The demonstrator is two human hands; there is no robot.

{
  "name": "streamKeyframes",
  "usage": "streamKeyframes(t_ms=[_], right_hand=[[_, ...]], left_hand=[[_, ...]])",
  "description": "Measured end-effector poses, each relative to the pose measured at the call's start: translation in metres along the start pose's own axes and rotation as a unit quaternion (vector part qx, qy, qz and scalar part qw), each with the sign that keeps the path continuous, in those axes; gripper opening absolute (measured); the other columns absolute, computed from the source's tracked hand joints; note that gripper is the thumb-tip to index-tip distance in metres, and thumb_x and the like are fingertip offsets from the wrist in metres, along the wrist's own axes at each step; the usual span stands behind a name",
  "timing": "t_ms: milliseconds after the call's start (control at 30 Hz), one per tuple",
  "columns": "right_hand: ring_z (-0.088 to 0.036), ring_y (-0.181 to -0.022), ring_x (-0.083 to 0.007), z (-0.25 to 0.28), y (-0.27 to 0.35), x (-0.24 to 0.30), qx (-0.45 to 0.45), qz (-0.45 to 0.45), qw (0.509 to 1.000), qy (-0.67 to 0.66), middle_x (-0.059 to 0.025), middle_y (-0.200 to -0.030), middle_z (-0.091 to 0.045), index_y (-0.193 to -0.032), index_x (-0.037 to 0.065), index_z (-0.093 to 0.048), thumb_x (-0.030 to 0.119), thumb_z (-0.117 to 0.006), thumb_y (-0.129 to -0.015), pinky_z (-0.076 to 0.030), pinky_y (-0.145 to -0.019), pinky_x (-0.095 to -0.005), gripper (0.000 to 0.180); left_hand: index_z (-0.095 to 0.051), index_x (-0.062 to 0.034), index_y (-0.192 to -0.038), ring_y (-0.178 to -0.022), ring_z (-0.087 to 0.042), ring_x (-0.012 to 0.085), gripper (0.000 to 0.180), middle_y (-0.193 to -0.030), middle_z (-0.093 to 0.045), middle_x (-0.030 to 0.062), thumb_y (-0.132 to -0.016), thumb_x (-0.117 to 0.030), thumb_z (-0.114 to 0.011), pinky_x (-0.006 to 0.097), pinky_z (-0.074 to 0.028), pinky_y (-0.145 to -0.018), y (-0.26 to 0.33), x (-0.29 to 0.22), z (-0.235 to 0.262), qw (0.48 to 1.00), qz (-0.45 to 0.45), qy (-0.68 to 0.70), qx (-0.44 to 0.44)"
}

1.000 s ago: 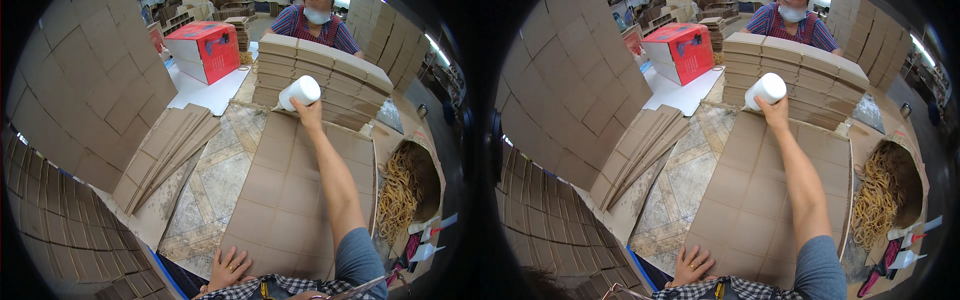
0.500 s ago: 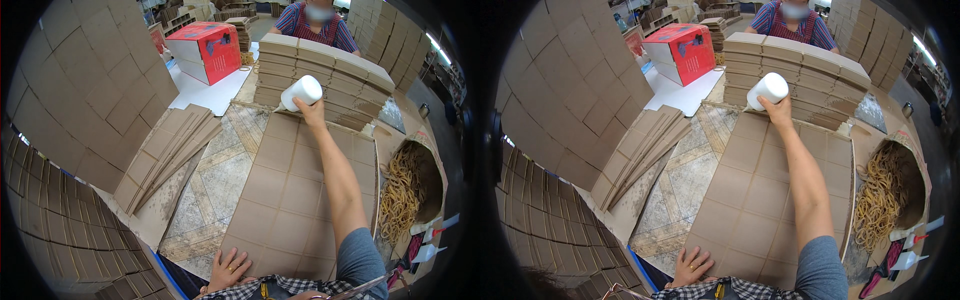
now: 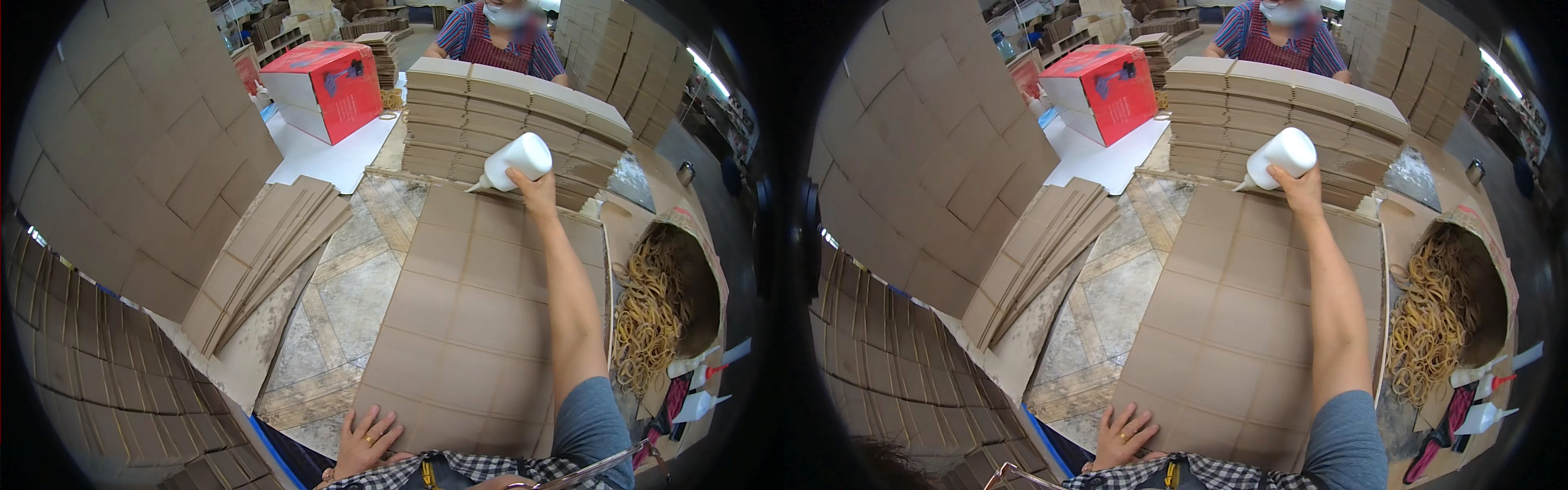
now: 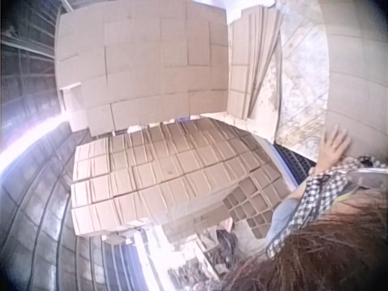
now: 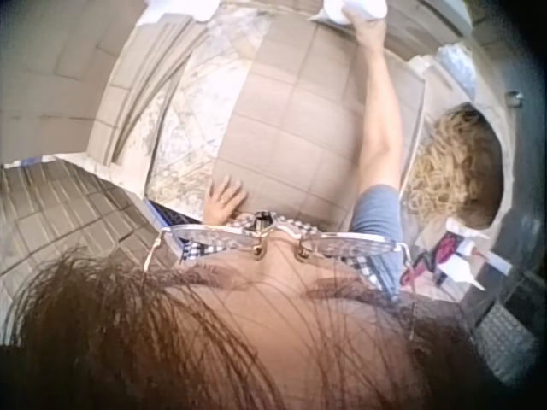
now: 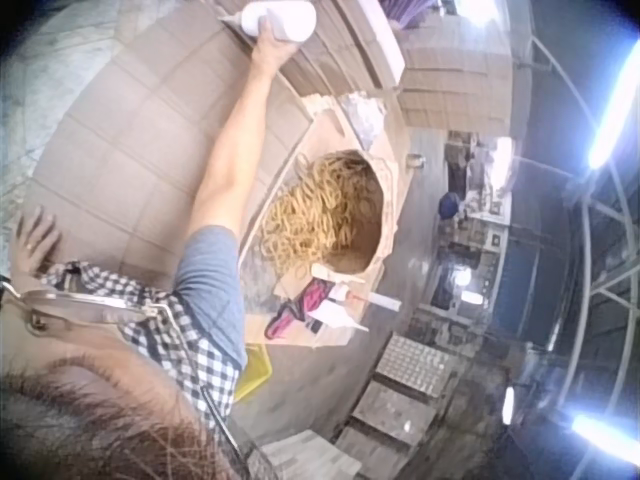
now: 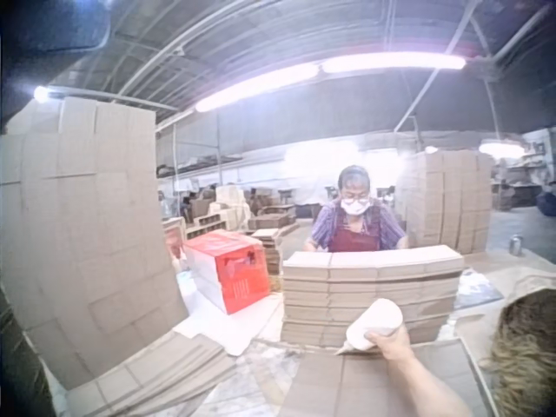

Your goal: The recorder assembles small cardboard boxes and applies adhesive to a large cardboard sheet.

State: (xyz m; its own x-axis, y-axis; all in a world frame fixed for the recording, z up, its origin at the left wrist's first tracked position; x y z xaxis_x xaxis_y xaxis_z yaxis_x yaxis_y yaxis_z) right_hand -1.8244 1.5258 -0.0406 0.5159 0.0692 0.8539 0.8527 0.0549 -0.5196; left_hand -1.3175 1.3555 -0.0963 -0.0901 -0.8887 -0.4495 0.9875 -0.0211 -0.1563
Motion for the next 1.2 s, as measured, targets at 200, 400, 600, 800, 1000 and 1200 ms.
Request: streamKeyframes(t_ms=[200, 400, 600, 800, 1000, 1200], right_hand=[[-0.061, -0.092, -0.0187, 0.056, 0.006, 0.000, -0.022, -0.030, 0.999, -0.006, -0.0107, -0.104, -0.061, -0.118, -0.001, -0.048, 0.010, -0.080, -0.070, -0.052, -0.076, -0.0304, 0.059], [-0.063, -0.084, -0.0166, 0.114, 0.010, 0.008, -0.042, -0.027, 0.998, 0.024, -0.0093, -0.099, -0.063, -0.116, 0.000, -0.050, 0.011, -0.078, -0.072, -0.054, -0.065, -0.0281, 0.053], [-0.062, -0.083, -0.0152, 0.177, 0.024, 0.022, -0.088, -0.050, 0.994, 0.038, -0.0086, -0.097, -0.063, -0.112, 0.000, -0.054, 0.012, -0.077, -0.074, -0.054, -0.063, -0.0274, 0.046], [-0.062, -0.079, -0.0129, 0.236, 0.036, 0.045, -0.124, -0.060, 0.984, 0.111, -0.0072, -0.095, -0.064, -0.110, 0.000, -0.055, 0.017, -0.077, -0.073, -0.052, -0.059, -0.0254, 0.046], [-0.060, -0.079, -0.0119, 0.261, 0.040, 0.058, -0.159, -0.070, 0.974, 0.145, -0.0049, -0.093, -0.063, -0.112, 0.003, -0.053, 0.019, -0.078, -0.072, -0.049, -0.059, -0.0239, 0.051], [-0.061, -0.089, -0.0181, 0.270, 0.037, 0.070, -0.183, -0.028, 0.955, 0.233, -0.0101, -0.102, -0.063, -0.117, 0.000, -0.049, 0.016, -0.080, -0.068, -0.050, -0.076, -0.0313, 0.060]], left_hand=[[-0.066, -0.0172, -0.106, -0.124, -0.045, 0.0283, 0.054, -0.122, -0.058, 0.0032, -0.064, -0.050, -0.078, 0.055, -0.023, -0.103, 0.000, 0.000, -0.002, 1.000, -0.009, -0.013, -0.005], [-0.066, -0.0155, -0.104, -0.124, -0.046, 0.0289, 0.054, -0.120, -0.059, 0.0048, -0.065, -0.049, -0.078, 0.054, -0.022, -0.104, -0.002, -0.005, 0.001, 0.999, -0.023, -0.040, -0.011], [-0.067, -0.0137, -0.101, -0.122, -0.047, 0.0291, 0.055, -0.119, -0.060, 0.0055, -0.063, -0.052, -0.077, 0.054, -0.022, -0.104, 0.002, 0.002, -0.007, 0.997, -0.045, -0.063, -0.021], [-0.054, -0.0122, -0.122, -0.130, -0.035, 0.0349, 0.060, -0.134, -0.047, 0.0120, -0.077, -0.052, -0.060, 0.060, -0.019, -0.104, 0.011, 0.021, -0.024, 0.989, -0.118, -0.093, 0.013], [-0.045, -0.0150, -0.135, -0.137, -0.025, 0.0372, 0.063, -0.144, -0.036, 0.0146, -0.082, -0.048, -0.051, 0.062, -0.011, -0.106, 0.021, 0.034, -0.036, 0.990, -0.112, -0.020, 0.078], [-0.042, -0.0163, -0.138, -0.138, -0.022, 0.0370, 0.066, -0.147, -0.032, 0.0139, -0.083, -0.053, -0.048, 0.060, -0.008, -0.108, 0.020, 0.032, -0.037, 0.992, -0.109, -0.022, 0.056]])
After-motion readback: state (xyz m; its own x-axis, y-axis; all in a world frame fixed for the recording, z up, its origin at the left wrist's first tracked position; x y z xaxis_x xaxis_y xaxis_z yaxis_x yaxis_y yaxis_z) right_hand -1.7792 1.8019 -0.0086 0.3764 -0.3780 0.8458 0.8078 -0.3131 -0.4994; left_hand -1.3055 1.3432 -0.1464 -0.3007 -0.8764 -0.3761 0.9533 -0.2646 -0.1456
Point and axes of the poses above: each hand's wrist, its own y-axis away from the middle knuckle, its own z-axis out of the back of the hand, x = y × z, the point moved 5 cm from there along -y, towards the middle knuckle
